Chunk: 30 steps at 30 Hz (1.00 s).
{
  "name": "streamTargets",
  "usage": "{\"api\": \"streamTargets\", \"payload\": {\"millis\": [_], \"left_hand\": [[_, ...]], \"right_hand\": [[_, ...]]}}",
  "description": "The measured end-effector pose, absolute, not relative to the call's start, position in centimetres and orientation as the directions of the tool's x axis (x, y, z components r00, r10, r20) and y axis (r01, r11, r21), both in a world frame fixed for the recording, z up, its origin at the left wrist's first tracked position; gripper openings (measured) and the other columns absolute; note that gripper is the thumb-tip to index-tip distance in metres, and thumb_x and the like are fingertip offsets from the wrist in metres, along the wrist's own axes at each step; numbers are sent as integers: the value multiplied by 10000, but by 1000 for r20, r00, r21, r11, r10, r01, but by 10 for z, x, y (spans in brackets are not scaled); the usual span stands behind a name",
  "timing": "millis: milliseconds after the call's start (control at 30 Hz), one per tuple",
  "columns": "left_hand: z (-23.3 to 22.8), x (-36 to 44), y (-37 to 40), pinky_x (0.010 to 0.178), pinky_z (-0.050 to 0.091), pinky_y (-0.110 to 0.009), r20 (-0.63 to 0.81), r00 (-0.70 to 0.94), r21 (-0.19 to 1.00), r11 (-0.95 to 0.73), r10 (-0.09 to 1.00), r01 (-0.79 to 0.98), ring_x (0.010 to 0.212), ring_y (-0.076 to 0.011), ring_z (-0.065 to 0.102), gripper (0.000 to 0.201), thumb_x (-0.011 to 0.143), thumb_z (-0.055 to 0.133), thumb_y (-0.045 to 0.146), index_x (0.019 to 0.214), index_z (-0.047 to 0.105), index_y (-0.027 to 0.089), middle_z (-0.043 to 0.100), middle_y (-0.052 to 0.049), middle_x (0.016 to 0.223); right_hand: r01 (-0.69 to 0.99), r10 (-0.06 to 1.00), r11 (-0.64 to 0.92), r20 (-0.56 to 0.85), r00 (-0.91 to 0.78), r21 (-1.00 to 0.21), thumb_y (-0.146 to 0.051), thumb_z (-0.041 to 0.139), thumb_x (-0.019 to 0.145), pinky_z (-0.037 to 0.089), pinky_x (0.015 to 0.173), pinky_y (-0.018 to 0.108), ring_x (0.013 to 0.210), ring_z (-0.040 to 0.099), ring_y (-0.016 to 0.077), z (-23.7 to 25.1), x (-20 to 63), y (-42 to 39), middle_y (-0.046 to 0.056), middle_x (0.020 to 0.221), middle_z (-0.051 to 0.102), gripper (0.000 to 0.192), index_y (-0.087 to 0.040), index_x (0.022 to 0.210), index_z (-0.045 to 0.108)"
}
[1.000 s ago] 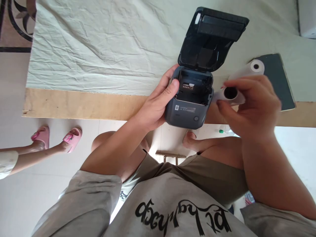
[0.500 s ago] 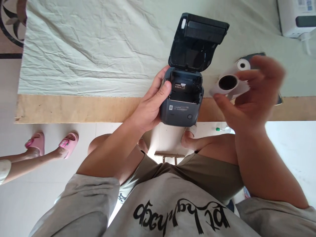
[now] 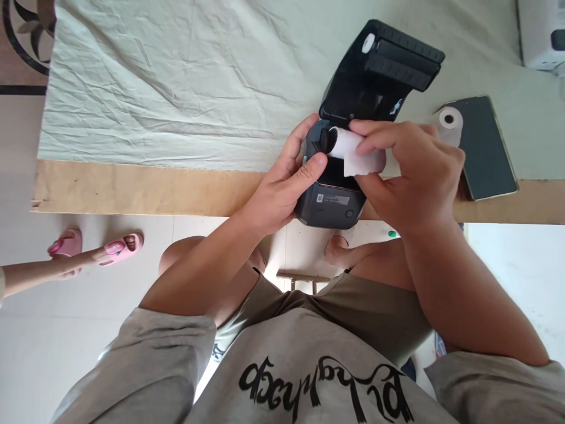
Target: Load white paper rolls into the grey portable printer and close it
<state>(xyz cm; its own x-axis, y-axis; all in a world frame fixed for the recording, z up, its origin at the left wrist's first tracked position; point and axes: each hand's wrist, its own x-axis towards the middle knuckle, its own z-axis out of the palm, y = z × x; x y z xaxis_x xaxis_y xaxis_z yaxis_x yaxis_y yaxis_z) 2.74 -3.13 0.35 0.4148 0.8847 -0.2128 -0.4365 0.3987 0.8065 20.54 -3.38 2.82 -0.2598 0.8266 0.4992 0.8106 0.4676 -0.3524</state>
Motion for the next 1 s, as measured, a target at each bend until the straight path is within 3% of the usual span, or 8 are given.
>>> {"api": "streamTargets", "payload": {"millis": [133, 300, 400, 467, 533, 700, 833, 1000], "left_hand": [[-11, 25, -26, 1173, 436, -476, -150, 427, 841, 342, 892, -420, 1464, -319, 398, 644, 869, 582, 535, 1441, 351, 351, 547, 14, 1400], [-15, 22, -27, 1129, 462, -481, -117, 459, 863, 319, 881, -393, 1401, -331, 474, 887, 753, 720, 385, 1500, 245, 342, 543, -10, 1407], [-11, 21, -28, 1118, 470, -478, -140, 465, 872, 331, 874, -360, 1394, -340, 476, 1003, 702, 755, 309, 1534, 194, 320, 496, -33, 1473], [-9, 21, -28, 1124, 471, -467, -146, 476, 876, 337, 867, -346, 1392, -338, 478, 1037, 677, 770, 293, 1541, 196, 303, 460, -43, 1514], [-9, 21, -28, 1126, 471, -458, -134, 483, 879, 329, 865, -346, 1388, -332, 483, 1023, 667, 768, 280, 1535, 227, 298, 443, -36, 1530], [-8, 19, -28, 1055, 525, -438, -165, 464, 870, 350, 871, -348, 1344, -335, 523, 958, 668, 761, 265, 1509, 305, 325, 490, -16, 1481], [-4, 19, -31, 1043, 540, -390, -156, 476, 854, 360, 865, -375, 1351, -315, 519, 933, 676, 791, 285, 1487, 336, 368, 490, 8, 1478], [1, 20, -35, 1031, 553, -388, -173, 460, 868, 356, 871, -347, 1309, -296, 556, 779, 765, 746, 372, 1452, 380, 361, 535, 0, 1414]], "right_hand": [[640, 679, 675, 650, -342, -367, -114, 637, 781, 528, 770, 336, 903, 691, 168, 29, 205, -41, -13, 942, 718, 106, -209, 821, 618], [562, 681, 721, 563, -467, -406, -387, 659, 835, 491, 828, 397, 916, 656, 200, 25, 209, -50, 26, 963, 699, 191, -225, 936, 662], [482, 775, 613, 596, -209, -627, -376, 573, 884, 501, 831, 381, 951, 637, 188, 21, 214, -47, 38, 996, 667, 213, -260, 1036, 667], [413, 862, 472, 506, -31, -779, -369, 614, 858, 511, 865, 375, 1076, 612, 200, 18, 218, -42, 27, 1211, 609, 339, -339, 1196, 612], [298, 911, 395, 412, -6, -869, -411, 655, 822, 512, 946, 385, 1210, 568, 217, 14, 221, -37, -17, 1397, 507, 512, -419, 1315, 517], [105, 935, 345, 352, 51, -933, -435, 597, 835, 524, 983, 380, 1150, 597, 193, 7, 225, -34, -14, 1167, 620, 376, -418, 1210, 576], [220, 974, 202, 172, -148, -954, -579, 523, 878, 498, 1084, 410, 1239, 549, 198, 5, 219, -38, 10, 1351, 528, 483, -375, 1309, 448], [269, 945, 237, 158, -286, -934, -618, 603, 817, 580, 828, 372, 987, 596, 183, 2, 216, -38, 41, 1208, 553, 589, -340, 1303, 417]]}}
